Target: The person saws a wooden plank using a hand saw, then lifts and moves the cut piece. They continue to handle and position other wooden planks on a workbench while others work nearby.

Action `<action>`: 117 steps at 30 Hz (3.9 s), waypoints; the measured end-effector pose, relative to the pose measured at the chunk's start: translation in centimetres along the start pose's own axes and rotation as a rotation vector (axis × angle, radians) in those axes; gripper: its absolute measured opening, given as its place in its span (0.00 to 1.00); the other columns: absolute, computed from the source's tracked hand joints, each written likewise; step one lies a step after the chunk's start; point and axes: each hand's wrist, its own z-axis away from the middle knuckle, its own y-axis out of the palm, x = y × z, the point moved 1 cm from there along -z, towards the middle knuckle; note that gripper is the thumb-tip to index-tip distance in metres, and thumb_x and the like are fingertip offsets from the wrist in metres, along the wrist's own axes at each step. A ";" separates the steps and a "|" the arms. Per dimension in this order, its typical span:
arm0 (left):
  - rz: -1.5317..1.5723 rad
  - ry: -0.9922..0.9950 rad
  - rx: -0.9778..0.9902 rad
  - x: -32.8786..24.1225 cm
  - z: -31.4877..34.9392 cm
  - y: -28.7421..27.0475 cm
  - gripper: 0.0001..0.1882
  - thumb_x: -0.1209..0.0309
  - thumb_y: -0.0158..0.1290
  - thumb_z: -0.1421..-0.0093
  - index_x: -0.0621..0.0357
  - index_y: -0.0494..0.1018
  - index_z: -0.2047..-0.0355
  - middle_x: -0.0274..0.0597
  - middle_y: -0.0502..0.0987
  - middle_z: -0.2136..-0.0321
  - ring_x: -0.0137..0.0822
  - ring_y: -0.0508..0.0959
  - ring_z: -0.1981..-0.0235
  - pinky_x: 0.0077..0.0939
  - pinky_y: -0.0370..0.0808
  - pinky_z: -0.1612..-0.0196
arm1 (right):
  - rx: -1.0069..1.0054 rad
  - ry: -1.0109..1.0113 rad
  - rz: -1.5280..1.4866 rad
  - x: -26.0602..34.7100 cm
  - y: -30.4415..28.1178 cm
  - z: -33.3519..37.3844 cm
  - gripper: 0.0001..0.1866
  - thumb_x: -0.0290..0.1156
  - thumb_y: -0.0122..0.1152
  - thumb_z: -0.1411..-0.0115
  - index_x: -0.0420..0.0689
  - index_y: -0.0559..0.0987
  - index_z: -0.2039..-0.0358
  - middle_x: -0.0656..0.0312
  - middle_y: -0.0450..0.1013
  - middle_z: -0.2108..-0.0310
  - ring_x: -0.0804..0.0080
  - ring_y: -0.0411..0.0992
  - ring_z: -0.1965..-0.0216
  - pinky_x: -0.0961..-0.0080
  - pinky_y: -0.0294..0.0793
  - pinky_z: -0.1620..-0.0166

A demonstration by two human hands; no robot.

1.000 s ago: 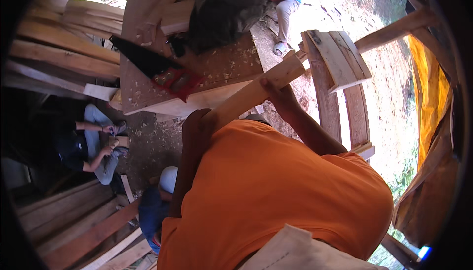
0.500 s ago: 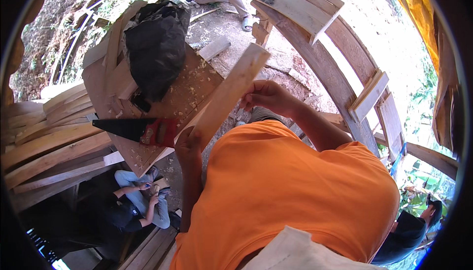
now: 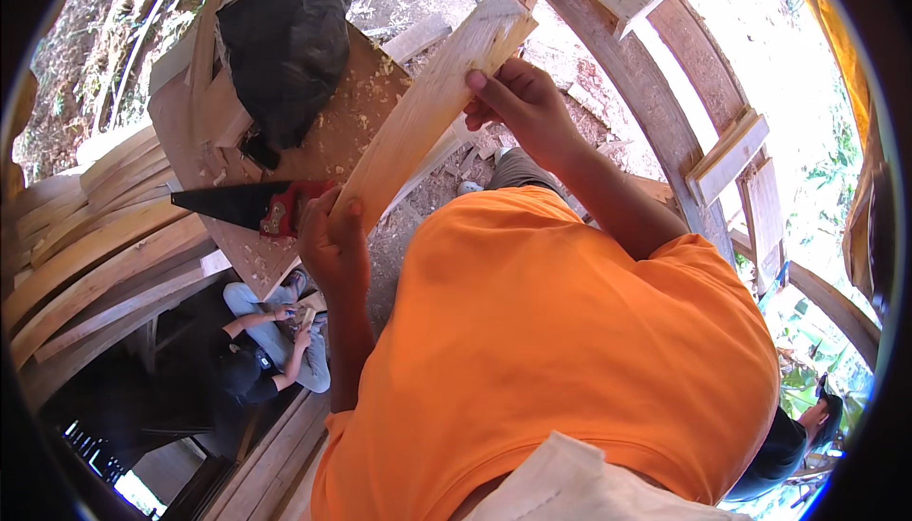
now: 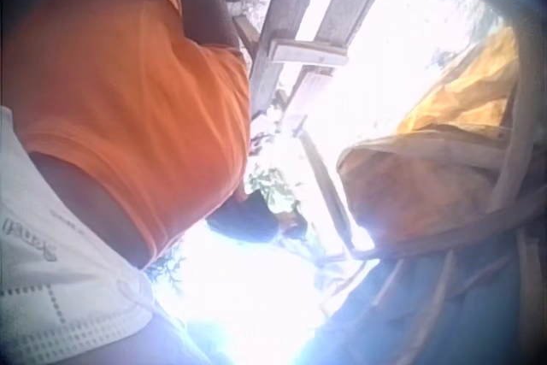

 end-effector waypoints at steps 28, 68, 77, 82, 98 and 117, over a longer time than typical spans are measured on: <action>-0.154 -0.022 -0.193 0.9 2.5 0.0 0.16 0.64 0.57 0.33 0.68 0.78 0.57 0.51 0.81 0.62 0.47 0.80 0.60 0.40 0.75 0.55 | 0.124 0.013 0.024 -0.8 -1.6 0.1 0.28 0.43 0.63 0.32 0.44 0.68 0.38 0.60 0.70 0.49 0.72 0.75 0.51 0.70 0.80 0.49; -0.009 0.430 1.205 -23.0 -4.4 37.3 0.19 0.74 0.61 0.40 0.67 0.76 0.49 0.54 0.81 0.66 0.43 0.81 0.67 0.35 0.77 0.61 | -0.459 -0.076 -0.166 -1.3 -30.4 18.9 0.27 0.51 0.70 0.38 0.39 0.79 0.52 0.61 0.80 0.64 0.75 0.79 0.63 0.76 0.79 0.63; -0.019 0.356 1.466 -22.9 -5.0 39.3 0.23 0.68 0.51 0.31 0.68 0.71 0.39 0.51 0.82 0.61 0.32 0.79 0.60 0.29 0.77 0.55 | -0.475 -0.153 -0.235 -0.9 -31.8 20.9 0.23 0.45 0.70 0.37 0.38 0.79 0.54 0.59 0.80 0.64 0.74 0.79 0.66 0.77 0.80 0.62; 0.005 0.396 1.490 -21.5 -7.1 38.7 0.25 0.65 0.49 0.30 0.67 0.69 0.37 0.49 0.81 0.65 0.28 0.78 0.64 0.26 0.76 0.58 | -0.380 -0.142 -0.261 -1.3 -31.8 19.6 0.23 0.42 0.68 0.34 0.36 0.77 0.50 0.57 0.80 0.61 0.73 0.80 0.63 0.76 0.83 0.57; 0.060 0.040 0.961 -17.0 -7.2 31.9 0.18 0.60 0.58 0.33 0.68 0.78 0.60 0.38 0.76 0.77 0.28 0.74 0.75 0.28 0.73 0.71 | -0.153 -0.128 -0.445 0.6 -34.5 13.8 0.22 0.35 0.57 0.28 0.36 0.69 0.40 0.53 0.78 0.56 0.68 0.79 0.54 0.70 0.82 0.46; 0.124 0.009 0.662 -14.4 -1.0 29.1 0.19 0.58 0.62 0.40 0.65 0.78 0.63 0.57 0.80 0.71 0.55 0.81 0.69 0.41 0.76 0.64 | -0.368 0.185 -0.137 -0.6 -31.6 8.9 0.16 0.38 0.64 0.32 0.38 0.75 0.54 0.62 0.75 0.64 0.78 0.76 0.66 0.79 0.81 0.59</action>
